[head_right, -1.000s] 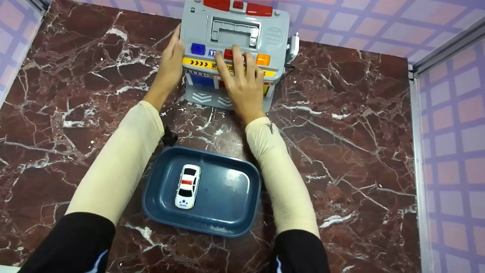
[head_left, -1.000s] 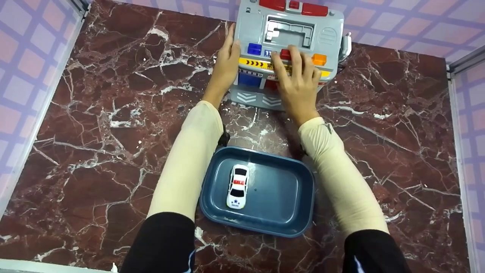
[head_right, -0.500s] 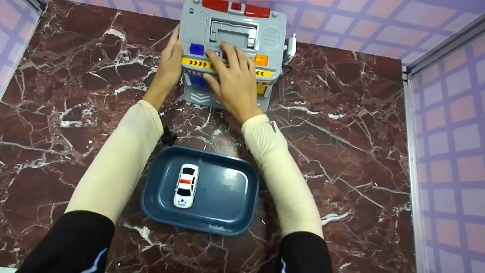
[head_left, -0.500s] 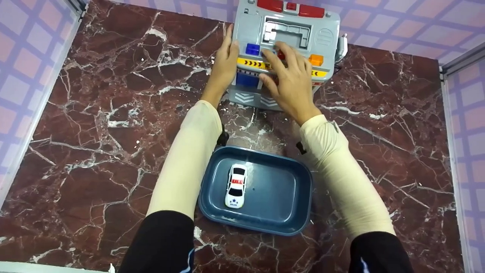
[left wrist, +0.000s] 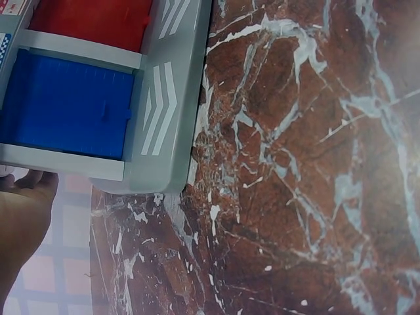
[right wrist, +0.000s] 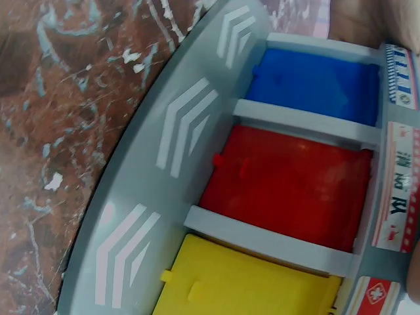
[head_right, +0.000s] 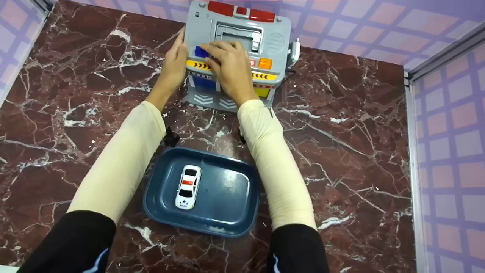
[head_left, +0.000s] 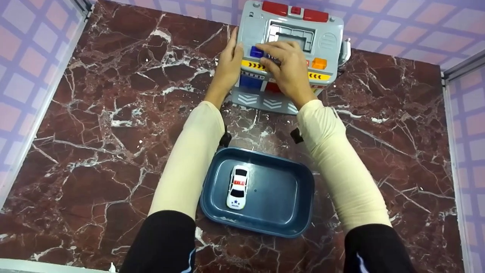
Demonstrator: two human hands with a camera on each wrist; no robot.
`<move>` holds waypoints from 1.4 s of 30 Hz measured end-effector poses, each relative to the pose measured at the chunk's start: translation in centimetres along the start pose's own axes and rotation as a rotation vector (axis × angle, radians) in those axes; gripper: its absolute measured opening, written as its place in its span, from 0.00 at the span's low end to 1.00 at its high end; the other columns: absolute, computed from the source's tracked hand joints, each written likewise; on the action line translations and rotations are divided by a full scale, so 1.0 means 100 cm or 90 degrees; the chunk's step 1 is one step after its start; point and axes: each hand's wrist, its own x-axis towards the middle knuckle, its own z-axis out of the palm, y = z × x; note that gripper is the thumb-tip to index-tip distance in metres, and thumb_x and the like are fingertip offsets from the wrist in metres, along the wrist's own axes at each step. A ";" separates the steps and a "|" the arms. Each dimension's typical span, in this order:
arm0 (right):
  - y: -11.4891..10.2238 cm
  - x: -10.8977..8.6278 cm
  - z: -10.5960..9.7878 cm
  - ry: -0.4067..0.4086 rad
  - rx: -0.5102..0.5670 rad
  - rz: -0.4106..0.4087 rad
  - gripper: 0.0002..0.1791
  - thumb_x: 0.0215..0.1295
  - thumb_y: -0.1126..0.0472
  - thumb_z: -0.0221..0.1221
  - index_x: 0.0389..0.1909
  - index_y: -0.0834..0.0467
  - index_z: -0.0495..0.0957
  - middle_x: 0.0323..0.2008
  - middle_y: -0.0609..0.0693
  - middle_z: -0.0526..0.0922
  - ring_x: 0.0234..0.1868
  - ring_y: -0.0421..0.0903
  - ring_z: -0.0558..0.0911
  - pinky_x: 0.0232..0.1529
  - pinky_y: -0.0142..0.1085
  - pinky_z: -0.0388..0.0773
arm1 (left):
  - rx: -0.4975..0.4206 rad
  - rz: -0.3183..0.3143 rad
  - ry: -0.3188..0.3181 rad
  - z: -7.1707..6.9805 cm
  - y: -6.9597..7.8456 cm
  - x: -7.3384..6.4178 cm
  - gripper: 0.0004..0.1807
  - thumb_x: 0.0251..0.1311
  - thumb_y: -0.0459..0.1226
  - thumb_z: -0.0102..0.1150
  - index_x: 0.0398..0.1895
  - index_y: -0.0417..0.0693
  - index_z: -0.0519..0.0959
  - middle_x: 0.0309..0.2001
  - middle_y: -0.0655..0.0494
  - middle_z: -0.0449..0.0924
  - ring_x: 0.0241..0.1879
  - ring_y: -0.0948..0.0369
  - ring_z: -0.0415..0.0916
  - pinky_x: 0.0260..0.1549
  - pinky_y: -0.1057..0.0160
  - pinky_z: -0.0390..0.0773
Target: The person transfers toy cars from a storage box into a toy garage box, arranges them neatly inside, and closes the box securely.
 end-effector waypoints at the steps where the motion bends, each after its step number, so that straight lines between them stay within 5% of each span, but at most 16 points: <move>1: 0.000 0.001 -0.001 0.002 -0.002 0.003 0.19 0.70 0.50 0.61 0.60 0.44 0.81 0.59 0.44 0.83 0.63 0.46 0.72 0.66 0.35 0.62 | 0.008 0.001 0.004 0.000 0.002 0.000 0.31 0.80 0.47 0.36 0.82 0.62 0.45 0.79 0.58 0.53 0.68 0.63 0.65 0.67 0.73 0.62; 9: -0.006 0.006 -0.004 -0.003 0.035 0.082 0.16 0.67 0.48 0.63 0.55 0.40 0.83 0.56 0.39 0.84 0.61 0.40 0.73 0.65 0.32 0.61 | -0.004 0.032 0.099 -0.006 0.017 -0.001 0.26 0.72 0.35 0.55 0.71 0.43 0.68 0.71 0.51 0.70 0.66 0.62 0.70 0.62 0.78 0.67; 14: -0.009 0.010 -0.008 0.002 0.113 0.143 0.12 0.65 0.52 0.65 0.49 0.43 0.87 0.51 0.42 0.87 0.53 0.36 0.79 0.59 0.25 0.69 | 0.158 -0.017 0.157 -0.007 0.043 -0.004 0.17 0.65 0.34 0.63 0.56 0.45 0.83 0.58 0.52 0.82 0.56 0.63 0.76 0.56 0.77 0.71; 18: -0.011 0.013 -0.009 -0.014 0.171 0.203 0.11 0.63 0.54 0.67 0.46 0.43 0.88 0.50 0.44 0.88 0.50 0.37 0.83 0.54 0.26 0.76 | 0.267 -0.069 0.145 -0.006 0.059 -0.006 0.12 0.66 0.36 0.62 0.50 0.52 0.88 0.48 0.54 0.86 0.49 0.62 0.77 0.53 0.70 0.74; 23: -0.013 0.017 -0.012 -0.030 0.187 0.244 0.10 0.61 0.53 0.69 0.44 0.44 0.89 0.50 0.43 0.88 0.53 0.36 0.80 0.58 0.25 0.69 | 0.295 -0.114 0.127 -0.007 0.068 -0.005 0.12 0.67 0.37 0.62 0.50 0.53 0.87 0.53 0.56 0.86 0.54 0.61 0.76 0.58 0.68 0.72; 37: -0.016 0.016 -0.011 -0.030 0.140 0.253 0.10 0.63 0.53 0.68 0.46 0.42 0.88 0.49 0.42 0.88 0.46 0.37 0.83 0.47 0.27 0.77 | 0.295 -0.093 0.119 -0.007 0.068 -0.006 0.08 0.68 0.36 0.61 0.42 0.49 0.89 0.44 0.53 0.88 0.45 0.61 0.75 0.50 0.67 0.73; 42: -0.015 0.017 -0.010 -0.027 0.130 0.246 0.11 0.61 0.53 0.69 0.45 0.42 0.88 0.48 0.42 0.88 0.51 0.36 0.82 0.55 0.26 0.71 | 0.290 -0.082 0.121 -0.006 0.066 -0.007 0.08 0.68 0.36 0.61 0.41 0.47 0.89 0.43 0.52 0.87 0.44 0.61 0.75 0.48 0.67 0.74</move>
